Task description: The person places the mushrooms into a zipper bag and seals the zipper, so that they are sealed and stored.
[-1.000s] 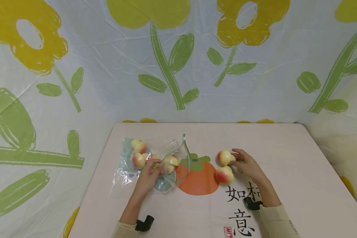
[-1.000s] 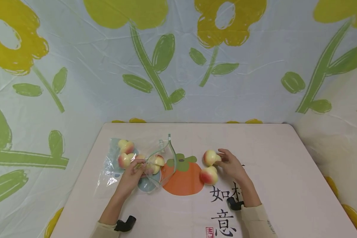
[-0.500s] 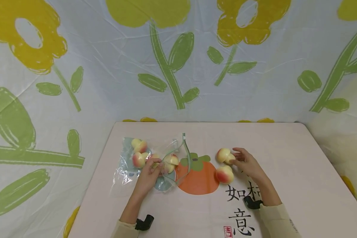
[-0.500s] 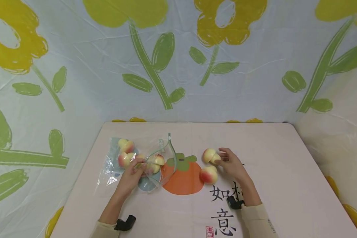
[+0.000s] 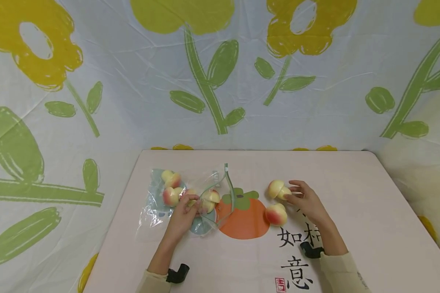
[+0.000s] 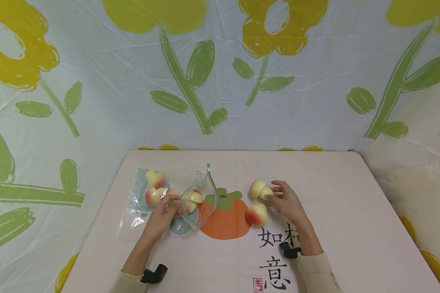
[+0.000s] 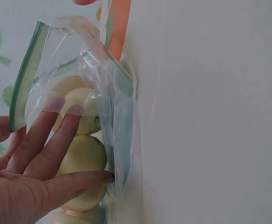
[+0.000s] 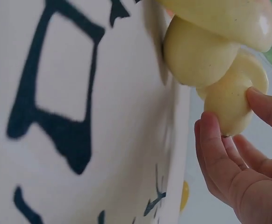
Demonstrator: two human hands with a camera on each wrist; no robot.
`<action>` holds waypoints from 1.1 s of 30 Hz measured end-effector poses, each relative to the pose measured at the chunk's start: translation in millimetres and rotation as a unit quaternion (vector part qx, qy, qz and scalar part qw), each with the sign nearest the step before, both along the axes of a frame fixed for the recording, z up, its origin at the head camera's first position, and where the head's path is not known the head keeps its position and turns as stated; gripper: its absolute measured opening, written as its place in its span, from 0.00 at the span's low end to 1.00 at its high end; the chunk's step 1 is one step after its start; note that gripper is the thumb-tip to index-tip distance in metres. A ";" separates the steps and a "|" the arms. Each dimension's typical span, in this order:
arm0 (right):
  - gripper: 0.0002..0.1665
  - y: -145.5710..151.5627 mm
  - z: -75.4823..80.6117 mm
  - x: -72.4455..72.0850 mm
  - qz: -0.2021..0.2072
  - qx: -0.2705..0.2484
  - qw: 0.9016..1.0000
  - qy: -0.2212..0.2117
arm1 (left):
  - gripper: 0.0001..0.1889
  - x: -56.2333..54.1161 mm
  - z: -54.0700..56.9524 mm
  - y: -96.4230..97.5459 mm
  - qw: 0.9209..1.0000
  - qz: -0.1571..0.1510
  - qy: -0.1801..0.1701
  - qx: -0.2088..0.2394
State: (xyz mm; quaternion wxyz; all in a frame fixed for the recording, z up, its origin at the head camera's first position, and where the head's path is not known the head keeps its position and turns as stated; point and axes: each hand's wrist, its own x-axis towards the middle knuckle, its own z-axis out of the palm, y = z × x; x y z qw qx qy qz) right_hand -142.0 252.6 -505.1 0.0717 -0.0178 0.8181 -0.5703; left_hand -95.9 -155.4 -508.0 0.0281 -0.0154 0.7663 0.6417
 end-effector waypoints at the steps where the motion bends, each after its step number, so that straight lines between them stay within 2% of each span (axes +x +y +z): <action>1: 0.40 -1.2 2.5 1.0 -0.001 -0.002 1.000 0.000 | 0.12 0.1 -0.1 -0.1 1.000 -0.001 0.003 0.001; 5: 0.40 -8.1 13.2 5.1 -0.005 0.004 1.000 0.008 | 0.12 0.0 -0.5 -0.3 1.000 0.001 0.007 -0.002; 11: 0.38 -20.6 22.0 8.0 0.002 0.012 1.000 0.021 | 0.11 0.3 0.9 1.0 1.000 0.006 -0.005 -0.008; 18: 0.36 -36.7 26.4 7.7 0.010 0.009 0.999 0.029 | 0.10 10.3 31.4 7.0 1.000 -0.002 -0.007 -0.009; 21: 0.35 -44.3 28.6 8.2 0.016 0.003 0.999 0.032 | 0.10 13.1 38.7 8.1 1.000 -0.001 -0.008 -0.012; 33: 0.32 -88.3 24.9 8.7 0.049 -0.014 0.998 0.035 | 0.09 13.6 39.5 8.9 1.000 0.000 -0.003 0.008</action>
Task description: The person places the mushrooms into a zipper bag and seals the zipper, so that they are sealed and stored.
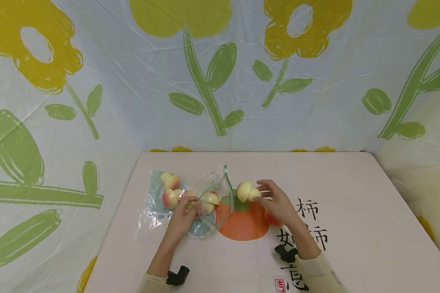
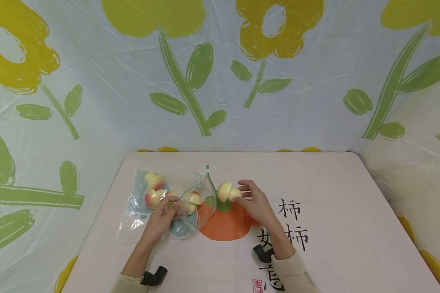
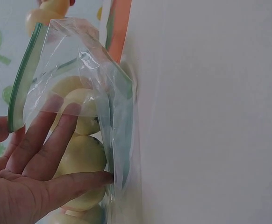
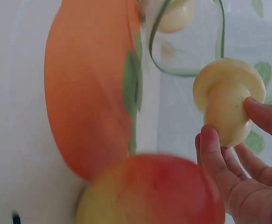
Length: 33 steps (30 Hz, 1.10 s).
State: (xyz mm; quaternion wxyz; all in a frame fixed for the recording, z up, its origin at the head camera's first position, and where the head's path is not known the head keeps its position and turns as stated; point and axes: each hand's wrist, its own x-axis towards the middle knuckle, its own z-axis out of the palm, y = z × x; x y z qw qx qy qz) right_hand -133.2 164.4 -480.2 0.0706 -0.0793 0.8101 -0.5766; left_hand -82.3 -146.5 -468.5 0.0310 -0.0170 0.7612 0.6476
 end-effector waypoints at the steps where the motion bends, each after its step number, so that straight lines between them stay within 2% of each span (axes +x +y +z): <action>1: 0.31 -3.6 -1.2 0.1 0.004 0.002 1.000 0.002 | 0.08 0.1 0.3 0.2 1.000 0.001 -0.001 0.001; 11: 0.31 -30.4 -8.6 1.5 0.020 0.026 0.999 0.022 | 0.08 -0.8 -1.8 -1.8 1.000 -0.001 -0.004 0.004; 16: 0.31 -38.4 -9.4 2.7 0.020 0.034 0.999 0.013 | 0.08 -1.0 -1.2 -3.0 1.000 -0.012 0.001 0.000; 24: 0.29 -49.2 -16.8 4.8 0.029 0.039 0.999 -0.005 | 0.09 -2.0 -3.5 -2.8 1.000 -0.009 0.002 -0.001; 33: 0.29 -64.1 -24.2 4.7 0.050 0.037 0.998 0.011 | 0.09 -2.2 -2.7 -1.7 1.000 -0.009 0.003 -0.010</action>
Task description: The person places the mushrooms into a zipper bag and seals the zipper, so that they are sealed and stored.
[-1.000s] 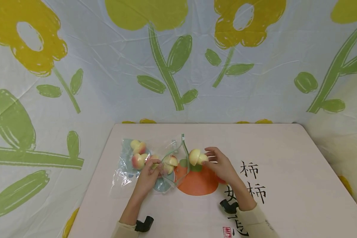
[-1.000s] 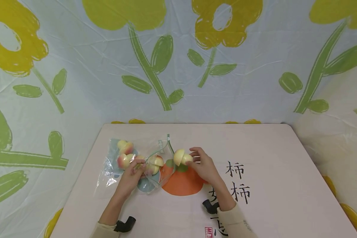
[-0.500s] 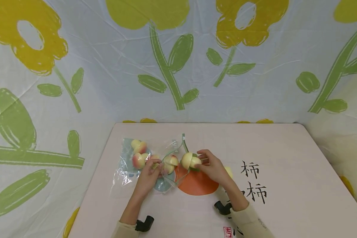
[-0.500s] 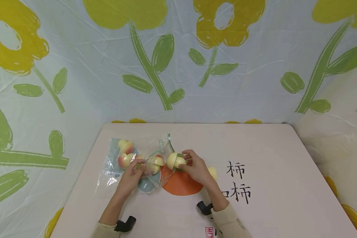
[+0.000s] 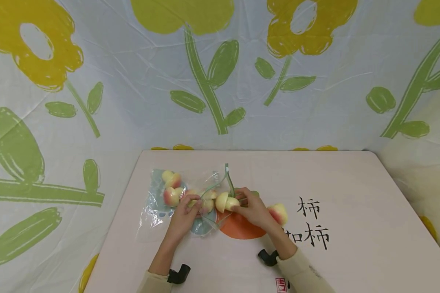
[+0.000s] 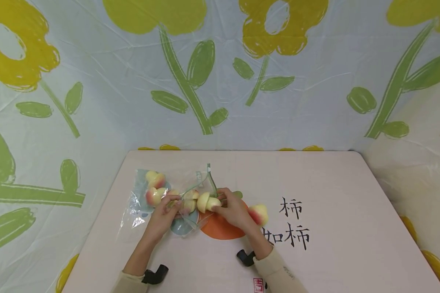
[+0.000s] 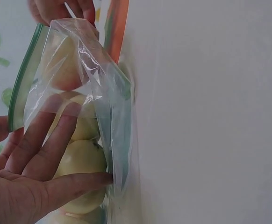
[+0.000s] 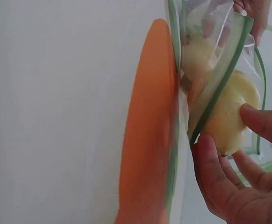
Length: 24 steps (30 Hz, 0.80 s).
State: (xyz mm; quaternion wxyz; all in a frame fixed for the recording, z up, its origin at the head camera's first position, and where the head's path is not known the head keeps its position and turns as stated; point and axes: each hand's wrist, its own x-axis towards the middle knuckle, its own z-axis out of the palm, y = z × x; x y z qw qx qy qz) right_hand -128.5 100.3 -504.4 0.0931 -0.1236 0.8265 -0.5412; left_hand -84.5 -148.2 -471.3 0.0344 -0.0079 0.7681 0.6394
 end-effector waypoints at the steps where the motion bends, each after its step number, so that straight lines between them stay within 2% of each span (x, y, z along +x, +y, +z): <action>1: 0.29 -1.6 -0.6 -0.3 0.000 0.002 1.000 0.001 | 0.09 0.1 -0.1 0.2 1.000 0.000 0.001 -0.001; 9: 0.28 -15.9 -3.5 -3.7 -0.023 -0.005 1.000 0.005 | 0.10 1.5 -1.3 0.5 1.000 -0.011 0.006 0.014; 16: 0.30 -25.5 -4.5 -7.1 -0.052 -0.009 0.999 0.008 | 0.09 3.4 -0.5 1.7 1.000 -0.001 0.011 0.010; 20: 0.29 -29.4 -6.3 -7.9 -0.063 -0.012 0.998 0.020 | 0.09 -1.5 -15.2 -0.1 1.000 0.002 0.004 0.014; 24: 0.26 -31.1 -7.9 -8.0 -0.078 -0.043 0.996 0.018 | 0.10 -6.5 -32.6 -3.8 1.000 0.004 0.008 0.019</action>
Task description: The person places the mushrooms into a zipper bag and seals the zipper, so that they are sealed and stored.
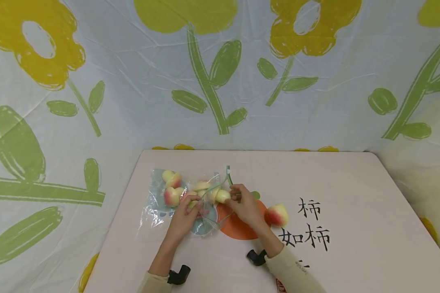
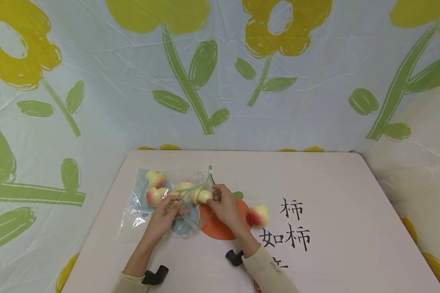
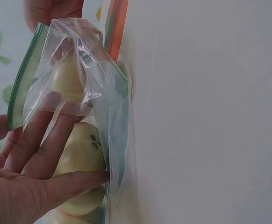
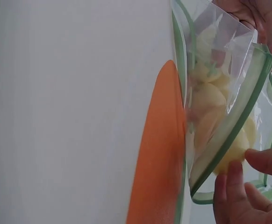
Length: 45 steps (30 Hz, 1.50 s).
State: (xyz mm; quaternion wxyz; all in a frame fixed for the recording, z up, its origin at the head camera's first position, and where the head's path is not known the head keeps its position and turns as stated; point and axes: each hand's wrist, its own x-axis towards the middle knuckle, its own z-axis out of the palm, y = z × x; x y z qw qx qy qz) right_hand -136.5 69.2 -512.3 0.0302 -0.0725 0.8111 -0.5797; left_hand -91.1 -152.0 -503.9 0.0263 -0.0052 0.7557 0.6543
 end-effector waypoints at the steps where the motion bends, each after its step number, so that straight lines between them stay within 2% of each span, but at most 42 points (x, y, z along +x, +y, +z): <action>1: 0.25 -0.2 -0.3 0.0 -0.003 -0.011 1.000 0.000 | 0.10 -0.5 -2.3 -0.7 1.000 0.000 0.001 0.002; 5: 0.23 -0.1 -1.6 -0.3 -0.004 -0.041 0.999 0.008 | 0.10 -1.2 -5.2 -2.1 1.000 -0.001 0.002 0.007; 10: 0.25 -0.4 -1.4 0.4 0.012 -0.084 0.996 -0.013 | 0.10 -0.9 -2.1 -0.8 1.000 0.004 -0.004 -0.006; 14: 0.27 -2.0 -2.7 1.0 0.041 -0.111 0.992 -0.036 | 0.10 4.4 14.5 2.6 1.000 -0.001 -0.007 -0.007; 17: 0.28 -5.0 -5.1 0.6 0.066 -0.110 0.990 -0.050 | 0.10 9.3 28.6 4.5 1.000 -0.007 -0.008 -0.007; 20: 0.29 -8.9 -5.1 0.9 0.085 -0.110 0.989 -0.053 | 0.10 10.9 33.0 4.5 1.000 -0.010 -0.007 -0.007; 21: 0.30 -10.1 -0.5 2.6 0.089 -0.114 0.988 -0.058 | 0.10 11.1 33.1 4.3 1.000 -0.011 -0.007 -0.007; 24: 0.31 -11.6 -0.2 3.0 0.096 -0.129 0.985 -0.062 | 0.11 10.6 32.6 3.7 1.000 -0.012 -0.005 -0.008; 28: 0.31 -9.8 -6.3 1.8 0.103 -0.135 0.983 -0.067 | 0.11 10.9 33.5 3.6 1.000 -0.009 -0.006 -0.011; 39: 0.28 -1.8 -6.1 5.7 0.125 -0.113 0.984 -0.058 | 0.11 11.3 34.0 4.4 1.000 -0.004 -0.008 -0.006; 43: 0.30 5.0 -1.0 8.7 0.126 -0.105 0.984 -0.063 | 0.11 10.1 30.6 3.6 1.000 -0.006 -0.007 -0.012; 45: 0.31 9.3 4.4 10.4 0.126 -0.101 0.985 -0.064 | 0.12 7.8 24.0 2.6 1.000 -0.005 -0.007 -0.014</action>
